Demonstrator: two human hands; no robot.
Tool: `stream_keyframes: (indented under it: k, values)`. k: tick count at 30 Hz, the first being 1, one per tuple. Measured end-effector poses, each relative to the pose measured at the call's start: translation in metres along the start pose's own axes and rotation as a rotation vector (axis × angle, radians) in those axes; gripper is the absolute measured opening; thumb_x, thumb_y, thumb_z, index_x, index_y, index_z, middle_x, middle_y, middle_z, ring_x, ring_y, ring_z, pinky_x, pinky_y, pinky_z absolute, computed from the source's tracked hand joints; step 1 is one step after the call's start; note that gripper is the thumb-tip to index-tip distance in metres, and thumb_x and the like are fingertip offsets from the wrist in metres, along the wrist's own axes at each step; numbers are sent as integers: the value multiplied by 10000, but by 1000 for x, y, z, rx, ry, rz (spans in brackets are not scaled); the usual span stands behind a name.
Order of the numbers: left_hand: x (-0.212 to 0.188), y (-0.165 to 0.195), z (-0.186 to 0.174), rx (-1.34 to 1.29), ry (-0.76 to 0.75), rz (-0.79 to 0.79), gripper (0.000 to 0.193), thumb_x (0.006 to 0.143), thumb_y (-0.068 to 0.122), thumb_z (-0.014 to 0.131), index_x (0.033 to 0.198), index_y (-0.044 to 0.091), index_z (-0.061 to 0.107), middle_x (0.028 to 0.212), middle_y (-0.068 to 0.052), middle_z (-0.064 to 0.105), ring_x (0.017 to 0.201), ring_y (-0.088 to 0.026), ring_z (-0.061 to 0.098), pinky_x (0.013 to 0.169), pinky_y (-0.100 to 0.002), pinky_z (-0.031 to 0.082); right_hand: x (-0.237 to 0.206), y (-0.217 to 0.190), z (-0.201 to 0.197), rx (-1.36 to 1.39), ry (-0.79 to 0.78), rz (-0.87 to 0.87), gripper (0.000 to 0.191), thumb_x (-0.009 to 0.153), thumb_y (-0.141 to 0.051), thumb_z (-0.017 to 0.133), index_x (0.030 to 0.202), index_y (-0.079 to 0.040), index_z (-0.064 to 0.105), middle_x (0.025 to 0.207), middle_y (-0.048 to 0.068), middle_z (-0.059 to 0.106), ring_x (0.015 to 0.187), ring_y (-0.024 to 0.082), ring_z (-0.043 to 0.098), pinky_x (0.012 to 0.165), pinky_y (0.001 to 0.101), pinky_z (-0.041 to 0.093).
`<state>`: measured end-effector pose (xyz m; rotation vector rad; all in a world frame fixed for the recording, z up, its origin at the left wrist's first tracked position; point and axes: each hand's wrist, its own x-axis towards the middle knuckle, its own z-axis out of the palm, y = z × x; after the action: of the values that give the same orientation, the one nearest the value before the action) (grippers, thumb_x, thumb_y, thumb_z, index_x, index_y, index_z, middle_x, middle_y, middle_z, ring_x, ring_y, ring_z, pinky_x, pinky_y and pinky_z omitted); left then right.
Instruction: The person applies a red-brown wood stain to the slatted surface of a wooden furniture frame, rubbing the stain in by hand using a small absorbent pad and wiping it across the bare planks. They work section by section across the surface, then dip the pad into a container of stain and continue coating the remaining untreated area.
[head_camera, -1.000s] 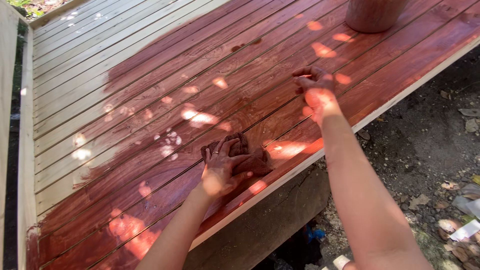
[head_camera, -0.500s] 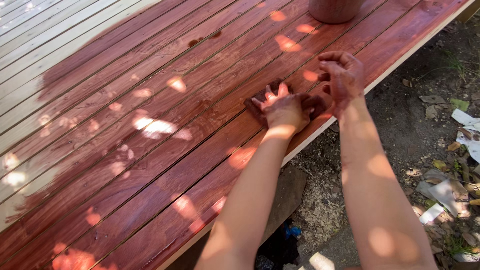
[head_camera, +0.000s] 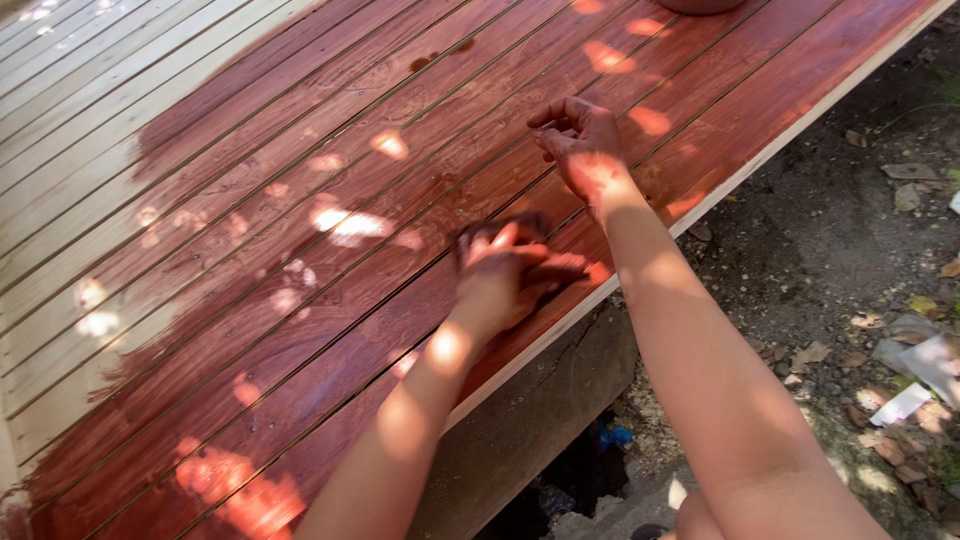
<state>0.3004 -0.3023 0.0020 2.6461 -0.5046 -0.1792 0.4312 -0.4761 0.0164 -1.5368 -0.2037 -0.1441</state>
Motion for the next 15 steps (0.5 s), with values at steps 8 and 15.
stream_keyframes:
  k: [8,15]
  values:
    - [-117,-54,-33,-108,381,13,807,619,444,887,1363,266,631,1560,-133,359,1420,-447,345,1124,-562,267,5,22,30,-10,12,53,82,896,-51,689,967,-71,726,820,-12,663,690,66,595,623,233,520]
    - [-46,-6,-10,185,193,-263,556,728,547,821,1248,418,672,1532,-7,399,1512,-355,199,1086,-852,102,5,0,-24,135,199,77,98,921,-51,674,990,-97,726,863,-13,673,694,74,587,604,229,488]
